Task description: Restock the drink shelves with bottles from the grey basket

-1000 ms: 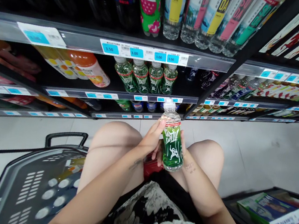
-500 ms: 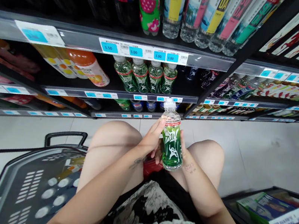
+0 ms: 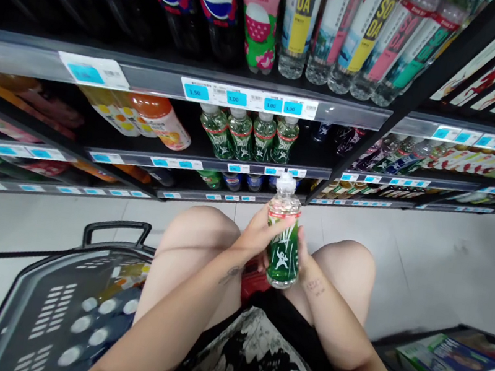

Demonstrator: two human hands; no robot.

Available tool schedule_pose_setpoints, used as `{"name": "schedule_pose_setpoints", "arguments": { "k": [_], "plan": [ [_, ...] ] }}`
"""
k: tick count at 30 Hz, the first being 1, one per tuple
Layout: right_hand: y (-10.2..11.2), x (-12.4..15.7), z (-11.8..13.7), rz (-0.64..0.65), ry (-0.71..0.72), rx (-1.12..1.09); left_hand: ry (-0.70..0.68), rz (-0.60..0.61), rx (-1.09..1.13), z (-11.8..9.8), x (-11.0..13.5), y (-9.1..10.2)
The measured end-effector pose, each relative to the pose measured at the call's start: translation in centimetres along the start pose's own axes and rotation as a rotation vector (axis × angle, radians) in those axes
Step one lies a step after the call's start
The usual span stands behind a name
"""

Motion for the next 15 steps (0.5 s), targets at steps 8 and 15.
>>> {"name": "schedule_pose_setpoints", "arguments": {
  "k": [8, 15],
  "plan": [
    [7.0, -1.6, -1.7, -0.469, 0.209, 0.634, -0.502, -0.649, -0.332, -9.6, 8.1, 7.8],
    [6.9, 1.0, -12.2, -0.208, -0.344, 1.551, -0.547, -0.779, -0.202, -11.5, 10.7, 19.4]
  ]
}}
Point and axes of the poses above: each hand's wrist, its own x-axis away from the middle knuckle, its own y-axis out of the back of the hand, z = x × y, the point moved 10 cm from there along -x, towards the middle knuckle, and after that the axes turned 12 degrees about y, right-handed, at the moved point
